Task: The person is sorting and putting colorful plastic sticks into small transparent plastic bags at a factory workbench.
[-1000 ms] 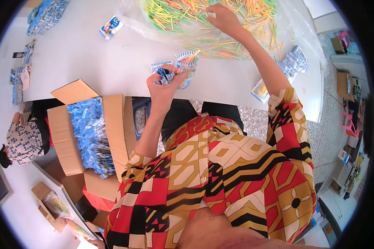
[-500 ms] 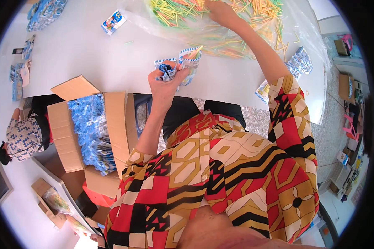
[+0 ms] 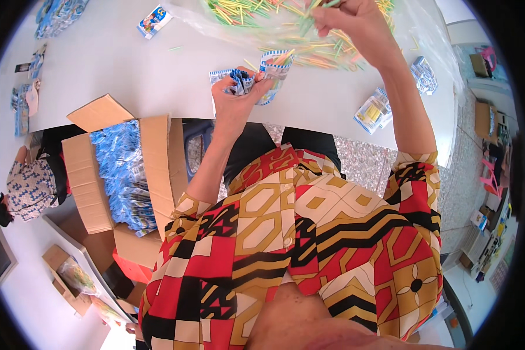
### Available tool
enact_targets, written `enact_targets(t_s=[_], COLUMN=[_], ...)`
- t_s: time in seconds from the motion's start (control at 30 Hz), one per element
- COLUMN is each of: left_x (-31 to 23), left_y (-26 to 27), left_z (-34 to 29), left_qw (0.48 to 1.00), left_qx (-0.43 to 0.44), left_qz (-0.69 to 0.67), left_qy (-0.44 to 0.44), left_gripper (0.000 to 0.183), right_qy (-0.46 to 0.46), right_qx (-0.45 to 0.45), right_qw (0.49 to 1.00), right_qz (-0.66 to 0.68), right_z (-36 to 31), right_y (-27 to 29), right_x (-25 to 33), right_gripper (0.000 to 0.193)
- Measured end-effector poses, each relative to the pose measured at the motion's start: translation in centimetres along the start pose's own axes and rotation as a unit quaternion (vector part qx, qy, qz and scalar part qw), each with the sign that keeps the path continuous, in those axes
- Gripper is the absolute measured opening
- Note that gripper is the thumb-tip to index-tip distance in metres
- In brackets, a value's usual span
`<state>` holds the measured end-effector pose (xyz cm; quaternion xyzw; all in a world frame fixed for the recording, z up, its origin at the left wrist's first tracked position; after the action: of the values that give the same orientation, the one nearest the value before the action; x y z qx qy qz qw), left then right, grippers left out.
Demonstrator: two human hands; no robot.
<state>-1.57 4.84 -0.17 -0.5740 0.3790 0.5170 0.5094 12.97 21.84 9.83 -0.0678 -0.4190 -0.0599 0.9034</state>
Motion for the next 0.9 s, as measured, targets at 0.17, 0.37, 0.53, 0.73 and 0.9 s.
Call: enact_targets(t_s=[0.17, 0.37, 0.53, 0.73, 0.9], left_x=[0.4, 0.3, -0.1, 0.3, 0.1], left_y=[-0.3, -0.4, -0.2, 0.0, -0.2], left_z=[0.1, 0.1, 0.0, 0.0, 0.1], left_qw=[1.000, 1.000, 1.000, 0.996, 0.994], left_qx=[0.003, 0.019, 0.003, -0.002, 0.006], left_qz=[-0.001, 0.009, -0.020, -0.076, -0.106], left_qy=[0.008, 0.009, 0.009, 0.041, 0.028], left_gripper=[0.014, 0.015, 0.013, 0.012, 0.012], right_qy=[-0.339, -0.181, -0.353, -0.349, -0.332], right_qx=[-0.114, 0.000, -0.065, -0.090, -0.091], right_qw=[0.929, 0.974, 0.927, 0.926, 0.933], right_qz=[-0.092, -0.134, -0.104, -0.109, -0.109], right_z=[-0.2, 0.4, 0.5, 0.2, 0.0], right_y=[-3.8, -4.1, -5.5, -5.6, -5.6], right_x=[1.5, 0.2, 1.6, 1.7, 1.6], right_gripper=[0.010, 0.012, 0.012, 0.014, 0.013])
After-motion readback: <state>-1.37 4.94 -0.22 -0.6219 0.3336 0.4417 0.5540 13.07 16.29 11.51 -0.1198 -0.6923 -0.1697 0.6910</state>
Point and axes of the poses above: each hand's wrist, its own z-axis towards the middle knuckle, its own y-axis out of the back of the hand, x = y × z, the point moved 3 cm from there along z, towards the middle knuckle, and after that the axes turned 12 degrees about x, right-handed, at the moved point
